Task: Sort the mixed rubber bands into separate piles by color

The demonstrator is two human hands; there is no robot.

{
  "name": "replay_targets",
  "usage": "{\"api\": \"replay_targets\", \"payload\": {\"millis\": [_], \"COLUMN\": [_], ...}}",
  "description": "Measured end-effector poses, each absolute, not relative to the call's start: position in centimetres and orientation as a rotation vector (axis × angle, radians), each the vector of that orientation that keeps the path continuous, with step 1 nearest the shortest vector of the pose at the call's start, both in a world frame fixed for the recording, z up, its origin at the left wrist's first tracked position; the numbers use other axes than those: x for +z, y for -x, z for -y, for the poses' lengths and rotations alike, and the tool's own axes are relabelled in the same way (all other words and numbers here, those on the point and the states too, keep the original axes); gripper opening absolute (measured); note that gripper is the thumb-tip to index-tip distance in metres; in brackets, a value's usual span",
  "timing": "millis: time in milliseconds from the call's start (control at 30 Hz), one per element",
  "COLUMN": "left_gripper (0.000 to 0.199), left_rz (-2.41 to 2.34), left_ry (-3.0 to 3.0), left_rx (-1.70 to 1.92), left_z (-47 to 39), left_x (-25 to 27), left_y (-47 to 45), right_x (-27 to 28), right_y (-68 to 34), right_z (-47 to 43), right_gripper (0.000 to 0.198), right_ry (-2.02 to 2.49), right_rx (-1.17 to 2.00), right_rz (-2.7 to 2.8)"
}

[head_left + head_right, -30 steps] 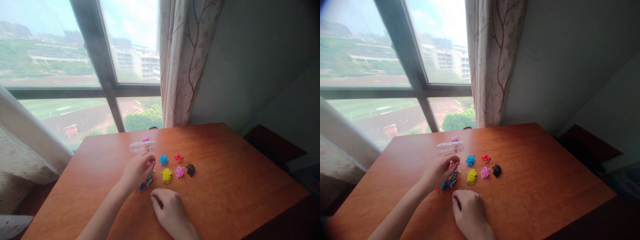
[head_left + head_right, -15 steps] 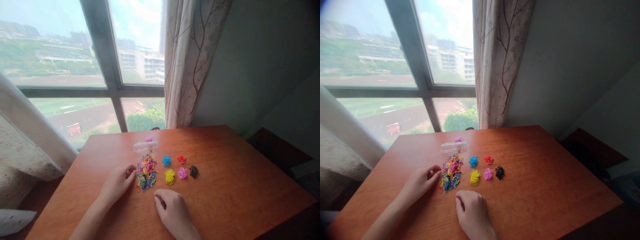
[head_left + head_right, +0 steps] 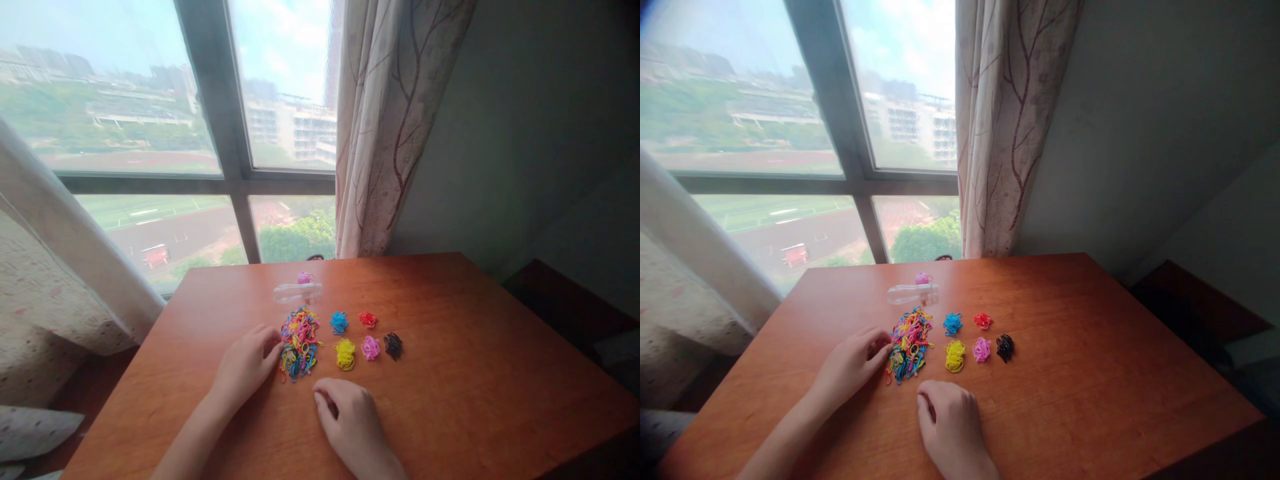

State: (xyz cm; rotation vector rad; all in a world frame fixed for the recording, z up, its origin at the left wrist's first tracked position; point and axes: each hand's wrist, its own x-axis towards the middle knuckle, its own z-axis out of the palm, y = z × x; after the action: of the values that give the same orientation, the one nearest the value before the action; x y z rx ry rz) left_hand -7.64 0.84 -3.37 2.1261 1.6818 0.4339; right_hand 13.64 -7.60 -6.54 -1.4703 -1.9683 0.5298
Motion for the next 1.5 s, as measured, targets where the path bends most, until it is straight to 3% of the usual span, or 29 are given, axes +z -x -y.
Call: {"api": "replay_targets", "payload": {"millis": [767,1500], "left_gripper": [0.017,0.015], "left_rz": [-1.417,-1.367], "left_ry": [-2.095,-2.087], "left_rx": [0.312,0.570], "left_z": [1.3,0.7], "left_x": [-2.0,-2.1], "left_y": [8.2,5.8], "right_x": [-6.8,-6.5], "right_y": [-13.7,-13.6], "right_z": [7.7,7.7], "right_gripper": [0.017,0.017], "right_ry": [1.501,1.510], "right_rx": [0.526,0.533], "right_rz": [1.965,1.989]}}
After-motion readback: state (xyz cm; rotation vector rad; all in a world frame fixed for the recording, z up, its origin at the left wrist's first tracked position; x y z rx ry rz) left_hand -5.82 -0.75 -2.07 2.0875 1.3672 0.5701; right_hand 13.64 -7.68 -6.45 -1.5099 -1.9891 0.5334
